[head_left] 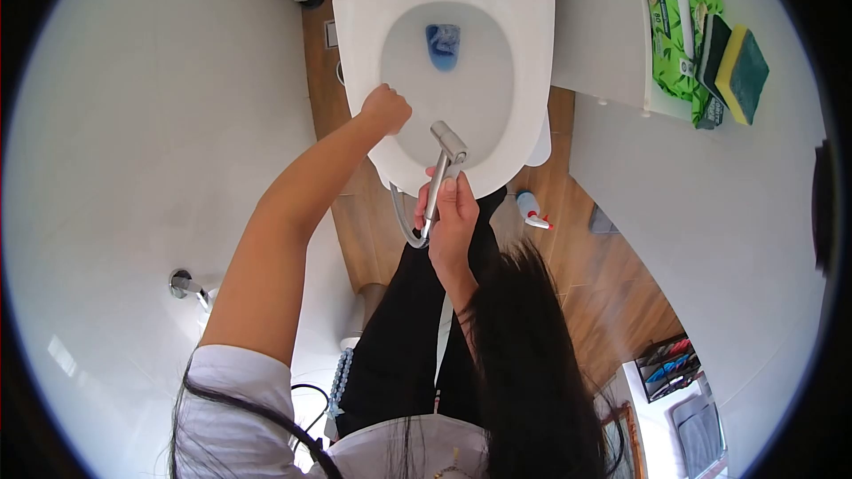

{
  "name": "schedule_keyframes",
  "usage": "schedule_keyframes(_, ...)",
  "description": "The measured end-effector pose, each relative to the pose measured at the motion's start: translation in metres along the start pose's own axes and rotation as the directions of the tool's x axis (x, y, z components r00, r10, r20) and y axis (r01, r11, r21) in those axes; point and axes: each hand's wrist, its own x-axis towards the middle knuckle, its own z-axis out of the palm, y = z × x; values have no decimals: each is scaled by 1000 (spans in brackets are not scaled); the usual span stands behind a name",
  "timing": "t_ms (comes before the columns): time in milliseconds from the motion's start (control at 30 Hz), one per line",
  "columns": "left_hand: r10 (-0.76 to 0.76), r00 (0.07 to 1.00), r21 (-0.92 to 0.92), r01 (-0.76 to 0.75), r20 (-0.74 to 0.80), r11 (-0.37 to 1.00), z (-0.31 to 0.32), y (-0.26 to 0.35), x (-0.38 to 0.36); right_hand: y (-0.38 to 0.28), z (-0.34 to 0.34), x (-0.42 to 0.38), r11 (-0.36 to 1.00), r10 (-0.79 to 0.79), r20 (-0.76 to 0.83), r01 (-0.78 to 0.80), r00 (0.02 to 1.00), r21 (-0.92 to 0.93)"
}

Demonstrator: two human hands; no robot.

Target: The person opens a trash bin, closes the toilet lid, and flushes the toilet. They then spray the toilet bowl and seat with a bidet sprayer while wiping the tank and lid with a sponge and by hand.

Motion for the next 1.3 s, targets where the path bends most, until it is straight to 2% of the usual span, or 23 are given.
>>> schedule_keyframes(100, 53, 998, 32, -54, 14, 998, -6, -1, -8, -3, 4, 3, 1000, -19, -12, 19, 1000, 7)
schedule_keyframes(167, 63, 995, 51, -59, -77, 997, 4, -5, -7, -4, 5, 2, 1000, -15, -30, 15, 999, 25)
schedule_keyframes(267, 28, 993, 119, -14, -117, 993, 34, -16, 12, -2, 2, -3, 1000, -12, 13, 12, 1000, -19)
schedule_keyframes(300, 28, 993, 119, -14, -116, 993, 27, -19, 7, 0, 1, -4, 1000, -12, 13, 13, 1000, -22)
schedule_keyframes(367, 70, 964, 202, -17, -258, 979, 5, -27, -9, 1, 0, -5, 1000, -10, 13, 10, 1000, -25)
schedule_keyframes(400, 70, 964, 202, -17, -256, 979, 6, -29, -10, 1, -1, -5, 1000, -9, 14, 10, 1000, -26)
schedule_keyframes(467, 45, 934, 221, 36, -354, 975, 7, -35, -12, 0, -1, -3, 1000, -8, 15, 9, 1000, -26)
schedule_keyframes(500, 45, 935, 222, 37, -352, 974, 8, -34, -13, 0, 0, -2, 999, -42, 1, 42, 999, 0)
schedule_keyframes(567, 145, 973, 131, -122, -181, 984, 10, -30, -15, -3, -1, 1, 997, -76, -14, 77, 997, 26)
schedule_keyframes(600, 146, 972, 133, -122, -182, 984, 7, -27, -17, -6, -2, 4, 994, -108, -2, 108, 994, 28)
schedule_keyframes(667, 123, 989, 106, -115, -77, 988, 0, -21, -22, -11, -1, 8, 989, -143, 7, 143, 990, 30)
schedule_keyframes(900, 71, 993, 88, -62, -99, 994, 1, -14, -13, -20, 4, 12, 965, -215, -73, 223, 974, 135)
schedule_keyframes(967, 51, 997, 46, -48, -50, 998, 0, -13, -10, -19, 1, 12, 959, -233, -80, 243, 969, 149)
schedule_keyframes(1033, 50, 998, 28, -49, -25, 998, -8, -13, -12, -18, -1, 12, 972, -223, -7, 223, 975, 67)
schedule_keyframes(1300, 49, 999, 12, -48, -22, 999, -14, -7, -21, -22, 14, 17, 968, -247, 45, 244, 968, 65)
